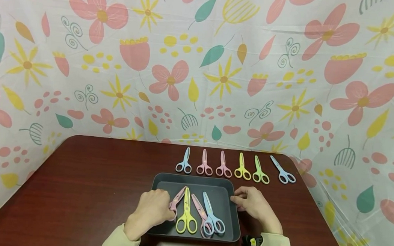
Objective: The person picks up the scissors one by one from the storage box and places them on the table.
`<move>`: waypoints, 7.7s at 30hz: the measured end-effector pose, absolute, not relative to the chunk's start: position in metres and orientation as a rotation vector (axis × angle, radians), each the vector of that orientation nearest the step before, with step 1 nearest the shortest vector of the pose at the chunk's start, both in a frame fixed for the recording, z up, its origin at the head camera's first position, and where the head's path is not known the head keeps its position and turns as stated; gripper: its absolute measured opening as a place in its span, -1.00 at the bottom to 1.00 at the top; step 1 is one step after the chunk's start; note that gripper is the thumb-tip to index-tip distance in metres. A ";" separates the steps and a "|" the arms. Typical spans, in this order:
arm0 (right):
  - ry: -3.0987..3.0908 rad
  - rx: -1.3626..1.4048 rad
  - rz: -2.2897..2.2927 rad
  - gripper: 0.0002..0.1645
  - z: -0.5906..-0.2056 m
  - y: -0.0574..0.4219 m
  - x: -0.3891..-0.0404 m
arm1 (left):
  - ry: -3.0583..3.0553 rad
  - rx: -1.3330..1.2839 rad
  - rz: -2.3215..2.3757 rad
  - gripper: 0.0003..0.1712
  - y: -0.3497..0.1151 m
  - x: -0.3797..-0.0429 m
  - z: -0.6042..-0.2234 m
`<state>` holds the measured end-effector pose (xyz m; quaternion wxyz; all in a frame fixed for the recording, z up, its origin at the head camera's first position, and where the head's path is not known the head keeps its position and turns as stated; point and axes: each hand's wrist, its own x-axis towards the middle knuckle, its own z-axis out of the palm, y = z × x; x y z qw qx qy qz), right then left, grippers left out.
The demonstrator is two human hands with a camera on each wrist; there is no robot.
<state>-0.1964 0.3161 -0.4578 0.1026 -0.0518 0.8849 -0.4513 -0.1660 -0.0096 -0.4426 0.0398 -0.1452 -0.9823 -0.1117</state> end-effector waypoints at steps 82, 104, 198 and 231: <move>2.606 -0.152 -1.335 -0.74 -0.458 0.315 -0.197 | -3.066 0.017 -0.722 -0.62 -0.050 -0.318 -0.443; 2.591 -0.133 -1.338 -0.76 -0.458 0.314 -0.195 | -3.149 -0.079 -0.698 -0.64 -0.051 -0.319 -0.455; 2.612 -0.186 -1.316 -0.76 -0.460 0.316 -0.197 | -2.993 -0.577 -1.063 -0.76 -0.007 -0.175 -0.434; 2.610 -0.203 -1.316 -0.79 -0.459 0.315 -0.197 | -2.986 -0.607 -0.599 -0.50 0.028 -0.146 -0.450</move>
